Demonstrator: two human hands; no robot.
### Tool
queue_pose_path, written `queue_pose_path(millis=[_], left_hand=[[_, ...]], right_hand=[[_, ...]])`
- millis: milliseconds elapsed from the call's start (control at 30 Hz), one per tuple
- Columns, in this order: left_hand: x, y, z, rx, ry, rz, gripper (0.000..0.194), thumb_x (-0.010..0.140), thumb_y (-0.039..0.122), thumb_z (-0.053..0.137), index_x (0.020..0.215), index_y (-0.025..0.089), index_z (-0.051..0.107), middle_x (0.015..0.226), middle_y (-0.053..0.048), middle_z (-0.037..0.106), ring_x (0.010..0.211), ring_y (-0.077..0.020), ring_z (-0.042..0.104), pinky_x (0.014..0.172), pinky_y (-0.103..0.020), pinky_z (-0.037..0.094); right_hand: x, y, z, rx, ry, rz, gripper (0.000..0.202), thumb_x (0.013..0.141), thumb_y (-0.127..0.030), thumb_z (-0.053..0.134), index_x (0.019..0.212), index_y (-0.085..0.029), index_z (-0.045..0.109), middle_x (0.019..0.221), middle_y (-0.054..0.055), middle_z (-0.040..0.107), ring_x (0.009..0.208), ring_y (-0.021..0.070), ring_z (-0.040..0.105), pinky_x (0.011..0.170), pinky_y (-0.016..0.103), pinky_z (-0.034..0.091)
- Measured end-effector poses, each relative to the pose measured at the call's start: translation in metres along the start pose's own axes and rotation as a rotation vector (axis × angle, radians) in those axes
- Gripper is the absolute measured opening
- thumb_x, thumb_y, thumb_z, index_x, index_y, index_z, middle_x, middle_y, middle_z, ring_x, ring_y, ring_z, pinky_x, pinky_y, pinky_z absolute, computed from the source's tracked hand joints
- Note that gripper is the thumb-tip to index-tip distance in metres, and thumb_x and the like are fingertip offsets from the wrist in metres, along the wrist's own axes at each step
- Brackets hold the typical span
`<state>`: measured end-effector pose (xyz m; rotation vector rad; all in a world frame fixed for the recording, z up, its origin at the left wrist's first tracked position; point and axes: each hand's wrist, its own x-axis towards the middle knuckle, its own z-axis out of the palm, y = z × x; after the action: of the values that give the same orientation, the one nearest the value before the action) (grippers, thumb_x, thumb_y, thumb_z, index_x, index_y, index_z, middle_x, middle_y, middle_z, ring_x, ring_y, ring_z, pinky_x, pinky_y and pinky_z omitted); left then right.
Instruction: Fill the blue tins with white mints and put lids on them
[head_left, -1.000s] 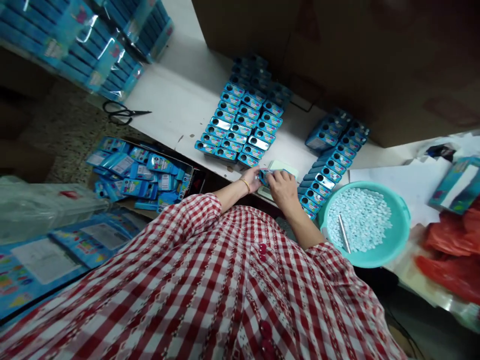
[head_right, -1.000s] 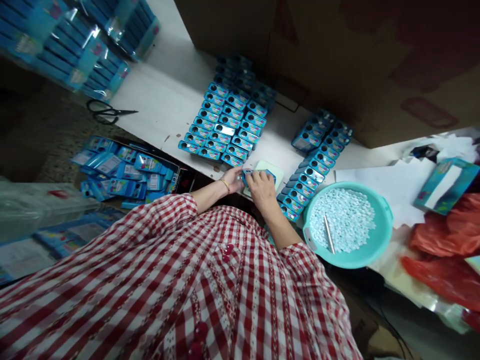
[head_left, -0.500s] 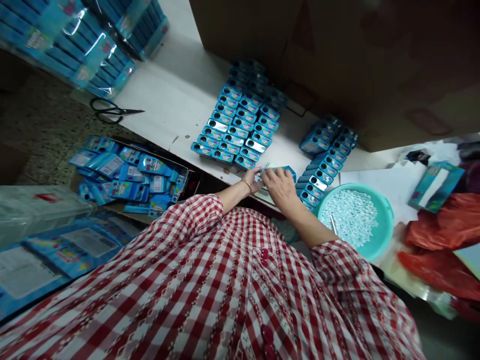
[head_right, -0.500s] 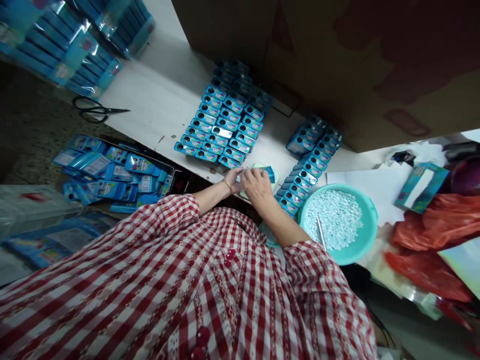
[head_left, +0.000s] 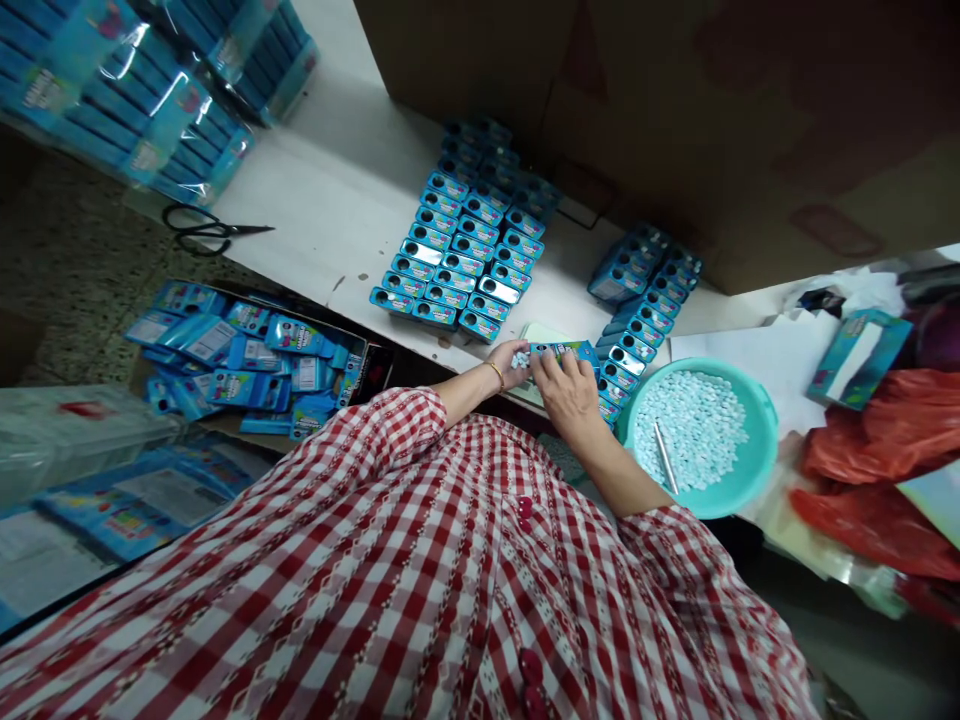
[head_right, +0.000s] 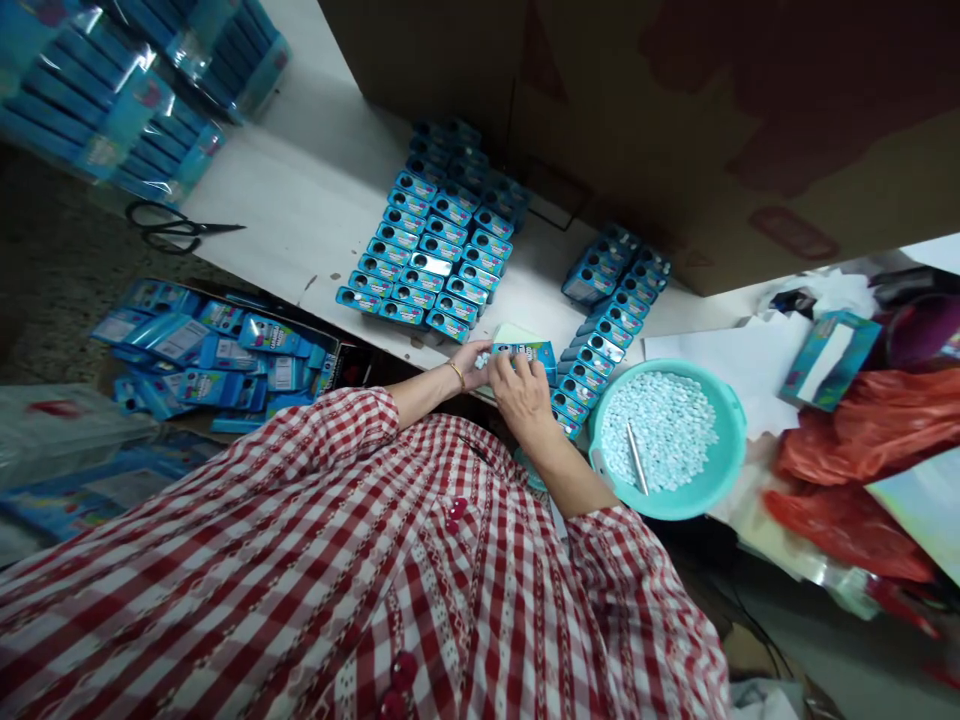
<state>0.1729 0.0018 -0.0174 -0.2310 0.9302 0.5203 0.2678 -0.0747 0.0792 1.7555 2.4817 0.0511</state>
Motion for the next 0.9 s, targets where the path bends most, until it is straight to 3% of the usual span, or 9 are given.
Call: queue_pose_path(millis=[100,267,367,500,600,700,800,900], left_hand=[[-0.003,-0.001,0.002,0.021,0.057,-0.02,0.014,0.082,0.013,0.05,0.087,0.012,0.063,0.055,0.0,0.059,0.047,-0.0107,0.053,0.057,-0.023,0.046],[-0.008,-0.002,0.007,0.008,0.035,-0.083,0.016,0.084,0.014,0.049,0.089,0.01,0.064,0.056,-0.002,0.059,0.047,-0.0103,0.054,0.055,-0.021,0.046],[-0.009,-0.001,0.008,-0.001,0.012,-0.06,0.016,0.085,0.013,0.046,0.087,0.009,0.062,0.058,-0.003,0.06,0.051,-0.0117,0.057,0.057,-0.023,0.049],[-0.012,0.006,0.002,0.038,0.02,0.001,0.014,0.082,0.008,0.047,0.084,0.009,0.061,0.057,-0.004,0.061,0.053,-0.013,0.059,0.058,-0.026,0.052],[-0.019,0.016,-0.01,0.056,0.039,0.045,0.018,0.085,0.011,0.045,0.082,0.008,0.062,0.06,-0.008,0.063,0.059,-0.0149,0.063,0.06,-0.025,0.053],[-0.032,0.025,-0.026,0.092,0.082,0.042,0.021,0.086,0.016,0.044,0.085,0.008,0.063,0.066,-0.011,0.065,0.061,-0.0167,0.065,0.058,-0.026,0.053],[-0.049,0.029,-0.041,0.107,0.112,0.037,0.021,0.086,0.016,0.045,0.09,0.007,0.064,0.068,-0.012,0.066,0.062,-0.0172,0.065,0.058,-0.026,0.053],[-0.064,0.028,-0.052,0.118,0.106,0.022,0.023,0.087,0.015,0.043,0.093,0.007,0.064,0.071,-0.013,0.068,0.066,-0.0175,0.066,0.062,-0.027,0.053]], right_hand=[[-0.004,0.001,0.0,-0.006,0.008,0.006,0.035,0.091,-0.012,0.035,0.121,-0.016,0.053,0.114,0.013,0.058,0.096,0.0244,0.045,0.074,0.037,0.03],[-0.005,-0.002,-0.002,0.047,0.034,0.015,0.035,0.091,-0.014,0.038,0.123,-0.018,0.052,0.116,0.011,0.059,0.097,0.0237,0.045,0.075,0.036,0.03],[-0.008,0.009,0.002,0.142,0.039,0.12,0.036,0.087,-0.015,0.045,0.121,-0.02,0.054,0.111,0.01,0.061,0.095,0.0242,0.046,0.077,0.036,0.033],[-0.016,0.032,0.029,0.489,0.169,0.297,0.036,0.077,-0.015,0.052,0.112,-0.018,0.056,0.106,0.008,0.06,0.096,0.0228,0.05,0.084,0.035,0.038],[-0.017,0.041,0.065,0.794,0.285,0.45,0.031,0.074,-0.023,0.054,0.104,-0.017,0.055,0.1,0.007,0.06,0.092,0.021,0.054,0.083,0.035,0.043],[-0.011,0.039,0.101,0.997,0.315,0.587,0.033,0.073,-0.031,0.055,0.102,-0.016,0.053,0.096,0.006,0.059,0.085,0.0187,0.055,0.077,0.033,0.046],[-0.009,0.037,0.117,1.044,0.293,0.635,0.034,0.075,-0.034,0.054,0.103,-0.015,0.051,0.094,0.005,0.059,0.083,0.0179,0.055,0.076,0.033,0.047],[-0.017,0.028,0.105,0.868,0.294,0.549,0.043,0.076,-0.034,0.056,0.115,-0.014,0.049,0.111,0.011,0.057,0.101,0.0231,0.053,0.087,0.04,0.045]])
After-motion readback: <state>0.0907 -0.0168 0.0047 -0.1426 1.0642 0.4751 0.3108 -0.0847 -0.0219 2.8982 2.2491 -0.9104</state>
